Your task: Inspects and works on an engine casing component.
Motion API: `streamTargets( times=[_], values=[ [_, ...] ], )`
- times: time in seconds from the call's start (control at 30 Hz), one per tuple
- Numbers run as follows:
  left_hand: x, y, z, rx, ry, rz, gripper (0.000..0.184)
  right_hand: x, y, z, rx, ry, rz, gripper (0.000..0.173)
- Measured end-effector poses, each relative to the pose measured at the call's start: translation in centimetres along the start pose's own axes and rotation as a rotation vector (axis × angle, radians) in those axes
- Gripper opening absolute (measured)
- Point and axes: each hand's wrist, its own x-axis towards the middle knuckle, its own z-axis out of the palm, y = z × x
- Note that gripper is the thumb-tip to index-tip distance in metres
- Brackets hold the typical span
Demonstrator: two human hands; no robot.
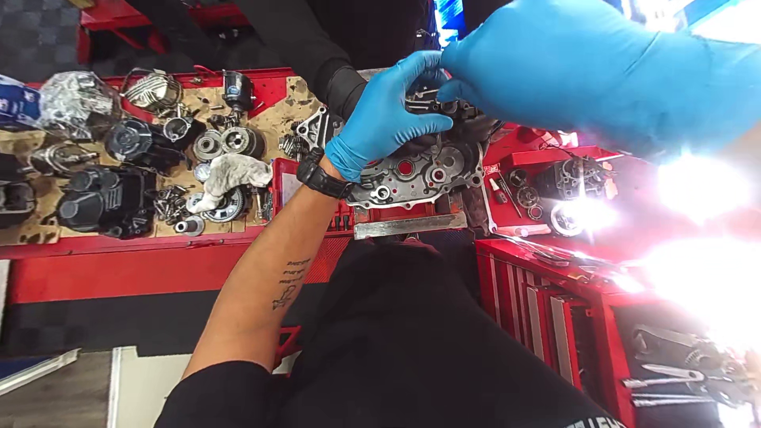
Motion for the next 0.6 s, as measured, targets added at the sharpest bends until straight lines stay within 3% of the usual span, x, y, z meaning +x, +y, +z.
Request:
streamTargets(
  times=[0.03,0.13,0.27,0.4,0.53,0.6],
  values=[
    [0.1,-0.1,-0.3,-0.028,-0.003,0.004,0.062,0.1,0.6,0.0,0.017,-0.003,-0.038,0.021],
    [0.1,-0.1,-1.4,-0.046,-0.033,0.008,0.064,0.6,2.5,1.1,0.037,0.003,-0.130,0.034],
    [0.0,0.4,-3.0,-0.044,-0.064,0.025,0.061,0.8,3.4,3.0,0.024,0.065,-0.110,0.011],
    [0.0,0.8,-4.0,-0.008,-0.037,0.036,0.060,-0.2,3.4,1.2,0.064,0.026,-0.217,0.023],
    [0.1,0.9,-4.0,-0.010,-0.027,0.043,0.059,-0.6,3.3,0.9,0.030,0.034,-0.299,0.024],
    [0.0,0.9,-3.6,-0.009,-0.032,0.032,0.058,-0.2,4.0,1.7,-0.010,0.087,-0.378,0.009]
  ],
)
